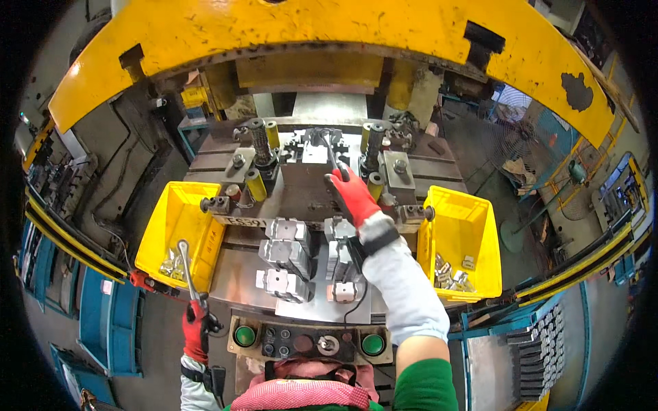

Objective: Manipulating small metal components within an industrial press fixture using manual tools.

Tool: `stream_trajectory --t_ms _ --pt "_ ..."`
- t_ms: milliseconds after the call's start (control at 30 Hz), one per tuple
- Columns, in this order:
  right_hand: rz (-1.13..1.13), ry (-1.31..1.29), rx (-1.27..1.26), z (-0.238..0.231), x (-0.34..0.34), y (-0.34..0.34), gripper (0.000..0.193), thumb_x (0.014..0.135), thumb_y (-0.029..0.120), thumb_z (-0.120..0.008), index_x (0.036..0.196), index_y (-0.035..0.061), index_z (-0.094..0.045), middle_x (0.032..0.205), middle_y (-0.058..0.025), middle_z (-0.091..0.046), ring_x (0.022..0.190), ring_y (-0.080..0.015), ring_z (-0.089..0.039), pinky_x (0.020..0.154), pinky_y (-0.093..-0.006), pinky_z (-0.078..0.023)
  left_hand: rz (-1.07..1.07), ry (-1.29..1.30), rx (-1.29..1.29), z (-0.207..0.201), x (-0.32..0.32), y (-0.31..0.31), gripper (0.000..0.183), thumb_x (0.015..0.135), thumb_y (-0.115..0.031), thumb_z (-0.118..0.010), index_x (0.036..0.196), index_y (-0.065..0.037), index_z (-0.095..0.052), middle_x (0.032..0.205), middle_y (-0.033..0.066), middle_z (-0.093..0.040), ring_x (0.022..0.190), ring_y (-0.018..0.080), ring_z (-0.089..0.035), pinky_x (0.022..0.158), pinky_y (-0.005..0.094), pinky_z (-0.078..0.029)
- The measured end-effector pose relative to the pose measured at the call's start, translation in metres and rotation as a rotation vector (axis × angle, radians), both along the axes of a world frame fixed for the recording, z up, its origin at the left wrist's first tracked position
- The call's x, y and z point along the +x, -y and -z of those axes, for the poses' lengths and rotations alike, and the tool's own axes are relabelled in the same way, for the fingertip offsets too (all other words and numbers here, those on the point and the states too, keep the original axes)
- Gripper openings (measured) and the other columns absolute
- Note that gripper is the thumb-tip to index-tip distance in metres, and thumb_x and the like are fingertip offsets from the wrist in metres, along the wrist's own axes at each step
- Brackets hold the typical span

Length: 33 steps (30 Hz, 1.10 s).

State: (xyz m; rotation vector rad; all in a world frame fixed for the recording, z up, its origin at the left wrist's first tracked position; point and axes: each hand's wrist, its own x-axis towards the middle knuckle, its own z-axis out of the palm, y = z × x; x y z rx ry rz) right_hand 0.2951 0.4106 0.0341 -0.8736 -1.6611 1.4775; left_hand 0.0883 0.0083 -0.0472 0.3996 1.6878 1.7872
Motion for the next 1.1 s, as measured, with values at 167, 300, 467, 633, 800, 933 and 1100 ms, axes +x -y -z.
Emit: stream_trajectory --t_ms 167,300,467,633,800,933,1100 --pt "0.072 0.266 0.109 0.044 -0.042 -0.051 0.024 0.077 0.023 -0.059 0.09 0.0036 -0.054 0.077 0.0002 -0.055 0.068 -0.0078 -0.048 0.062 -0.0225 -0.04 -0.111 -0.009 -0.029 0.017 0.019 0.032 0.027 0.085 -0.019 -0.046 0.107 -0.003 -0.046 0.053 -0.0006 -0.041 0.039 0.0102 -0.043 0.037 0.0239 -0.038" --pt "0.073 0.354 0.206 0.041 -0.04 -0.052 0.03 0.074 0.03 -0.058 0.09 0.0041 -0.056 0.079 -0.0086 -0.059 0.072 -0.0178 -0.054 0.066 -0.0277 -0.042 -0.168 0.028 -0.051 0.044 0.016 0.055 0.027 0.085 -0.02 -0.048 0.107 -0.005 -0.047 0.053 0.0002 -0.043 0.039 0.0104 -0.043 0.035 0.0243 -0.037" --pt "0.041 0.218 0.085 0.01 -0.012 -0.034 0.035 0.076 0.03 -0.056 0.094 0.0 -0.055 0.081 -0.0116 -0.059 0.073 -0.0184 -0.056 0.067 -0.0294 -0.043 -0.267 0.116 -0.045 0.064 0.027 0.046 0.027 0.08 -0.012 -0.053 0.106 -0.007 -0.047 0.059 0.0002 -0.045 0.044 0.01 -0.044 0.038 0.0237 -0.04" --pt "0.095 -0.005 0.021 -0.019 0.046 0.034 0.034 0.08 0.025 -0.054 0.107 0.0046 -0.049 0.081 -0.0035 -0.054 0.073 -0.0127 -0.05 0.066 -0.0266 -0.041 -0.362 0.114 -0.052 0.081 0.038 0.053 0.027 0.08 -0.008 -0.051 0.107 -0.008 -0.046 0.065 0.0005 -0.046 0.045 0.0081 -0.041 0.037 0.0228 -0.039" --pt "0.006 0.218 0.12 -0.009 0.015 0.004 0.022 0.081 0.026 -0.054 0.092 0.0066 -0.05 0.072 0.0005 -0.052 0.058 -0.0065 -0.048 0.05 -0.0218 -0.04 -0.358 0.013 0.054 0.094 0.039 0.049 0.028 0.081 -0.009 -0.051 0.109 -0.009 -0.046 0.065 -0.0003 -0.045 0.045 0.0073 -0.04 0.037 0.0206 -0.036" --pt "0.03 0.371 0.107 0.026 -0.035 -0.05 0.02 0.079 0.025 -0.055 0.087 0.0067 -0.053 0.068 -0.0006 -0.052 0.058 -0.0082 -0.047 0.053 -0.0247 -0.04 -0.347 0.009 0.019 0.084 0.039 0.048 0.029 0.081 -0.01 -0.052 0.109 -0.008 -0.045 0.067 -0.0005 -0.046 0.046 0.0068 -0.04 0.039 0.0212 -0.036" --pt "0.06 0.304 0.138 0.045 -0.046 -0.068 0.038 0.075 0.034 -0.054 0.094 0.0004 -0.055 0.086 -0.0147 -0.059 0.082 -0.027 -0.056 0.073 -0.0329 -0.041 -0.503 -0.043 -0.039 0.09 0.045 0.087 0.03 0.08 -0.012 -0.054 0.109 -0.009 -0.046 0.067 -0.0005 -0.047 0.045 0.0073 -0.042 0.038 0.0218 -0.037"
